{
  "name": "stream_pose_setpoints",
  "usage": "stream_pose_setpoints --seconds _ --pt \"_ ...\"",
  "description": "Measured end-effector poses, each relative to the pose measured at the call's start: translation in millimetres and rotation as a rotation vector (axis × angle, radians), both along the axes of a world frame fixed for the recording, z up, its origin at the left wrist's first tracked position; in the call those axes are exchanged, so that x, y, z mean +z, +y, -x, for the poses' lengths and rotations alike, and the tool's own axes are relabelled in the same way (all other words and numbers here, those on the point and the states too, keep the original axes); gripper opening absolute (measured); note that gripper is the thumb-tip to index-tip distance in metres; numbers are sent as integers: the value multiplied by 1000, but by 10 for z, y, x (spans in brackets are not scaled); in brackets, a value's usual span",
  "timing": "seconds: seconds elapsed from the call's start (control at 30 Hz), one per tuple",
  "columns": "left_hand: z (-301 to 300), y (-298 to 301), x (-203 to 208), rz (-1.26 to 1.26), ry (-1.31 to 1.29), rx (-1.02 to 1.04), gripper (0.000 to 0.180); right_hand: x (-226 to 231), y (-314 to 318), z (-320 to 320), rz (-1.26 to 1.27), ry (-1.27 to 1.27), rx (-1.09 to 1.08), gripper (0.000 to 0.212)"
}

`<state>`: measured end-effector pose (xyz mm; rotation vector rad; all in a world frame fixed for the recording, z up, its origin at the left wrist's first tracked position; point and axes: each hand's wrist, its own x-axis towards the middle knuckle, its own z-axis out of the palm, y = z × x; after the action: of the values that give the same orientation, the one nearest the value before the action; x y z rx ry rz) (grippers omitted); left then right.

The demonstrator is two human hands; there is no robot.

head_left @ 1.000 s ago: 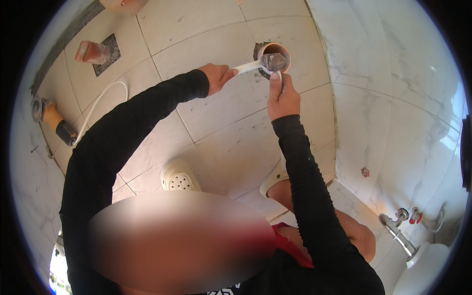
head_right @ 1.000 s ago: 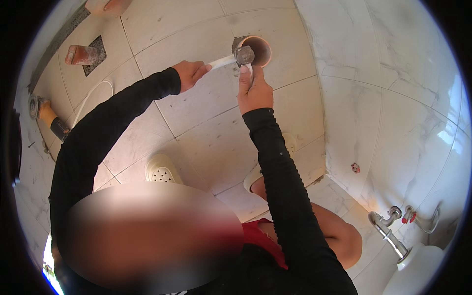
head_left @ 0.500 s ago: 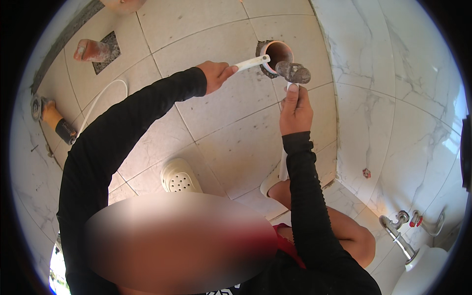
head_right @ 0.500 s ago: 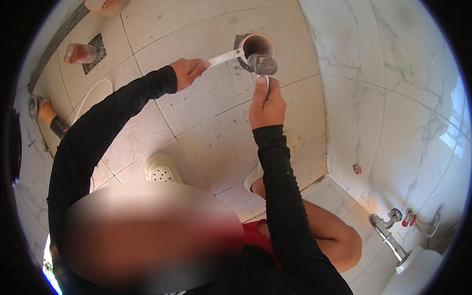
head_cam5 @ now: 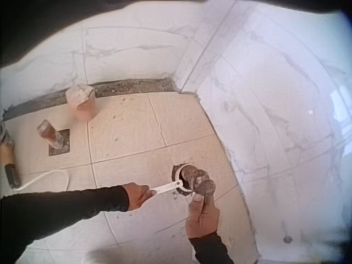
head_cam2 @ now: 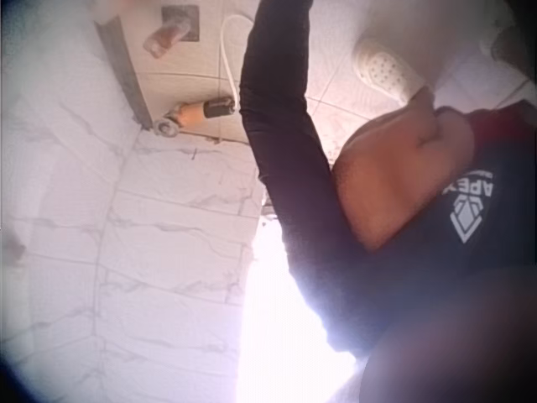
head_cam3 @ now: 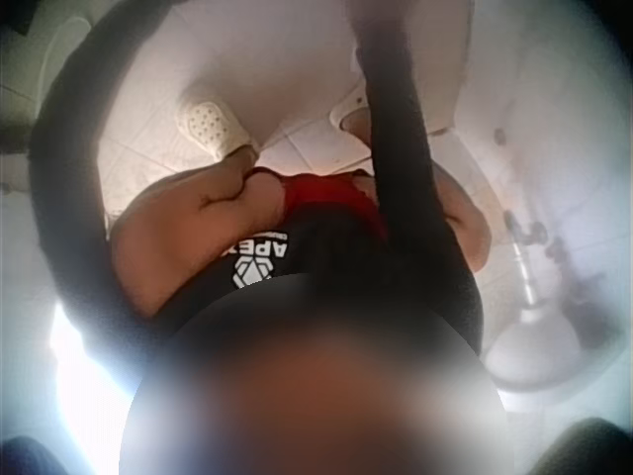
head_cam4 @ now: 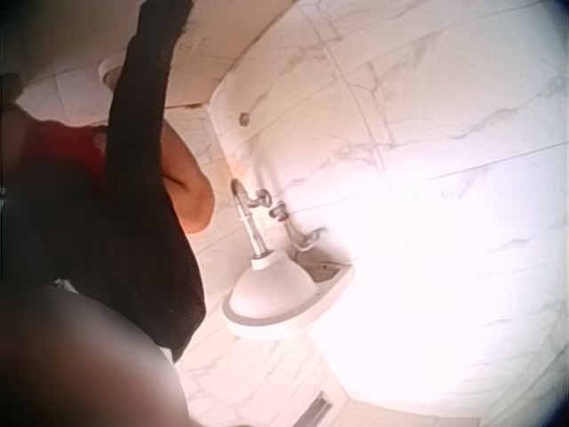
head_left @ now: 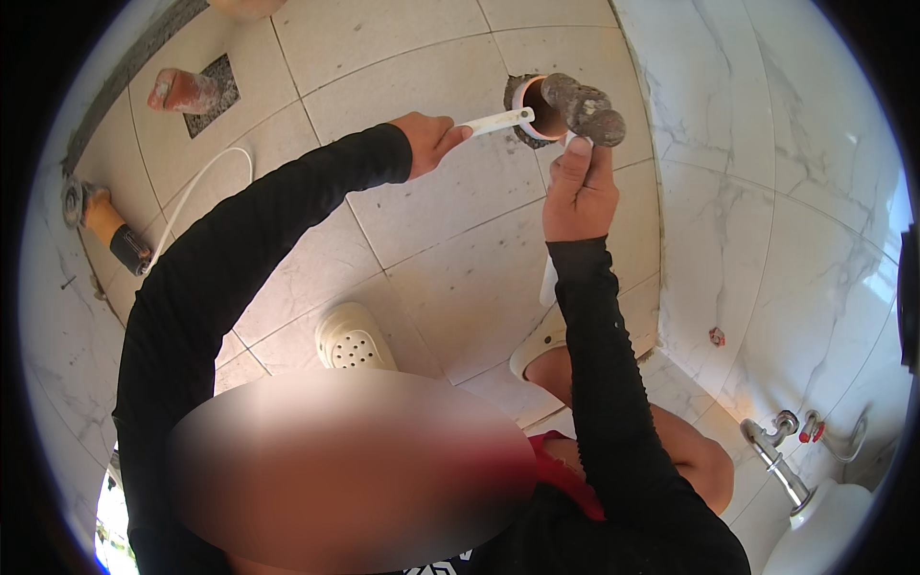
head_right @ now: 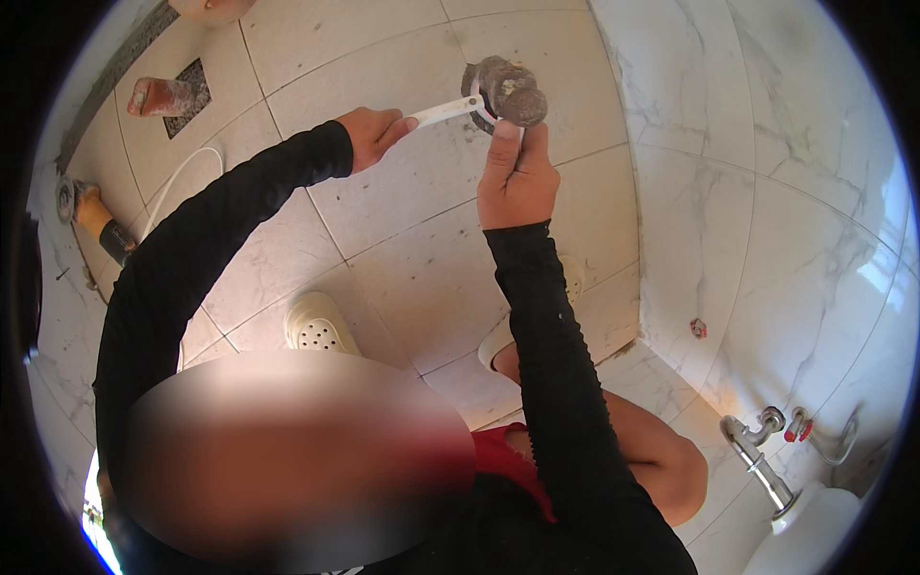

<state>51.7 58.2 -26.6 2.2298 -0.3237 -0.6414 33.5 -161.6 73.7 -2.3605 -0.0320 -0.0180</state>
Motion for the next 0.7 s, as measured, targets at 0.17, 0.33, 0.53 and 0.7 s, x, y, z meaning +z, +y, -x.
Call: stream_pose_setpoints --seconds 0.17,0.33,0.53,0.7 --pt "-54 -98 -10 -10 20 -1 64 -149 1 25 168 46 -50 44" --pt "-73 -8 -33 91 12 42 65 -109 -157 141 -53 16 -65 47" --pt "-37 50 -25 83 -1 22 65 -121 -231 156 -113 100 -95 47" --pt "-21 29 -14 7 12 19 65 -117 -207 136 -114 75 -83 47"
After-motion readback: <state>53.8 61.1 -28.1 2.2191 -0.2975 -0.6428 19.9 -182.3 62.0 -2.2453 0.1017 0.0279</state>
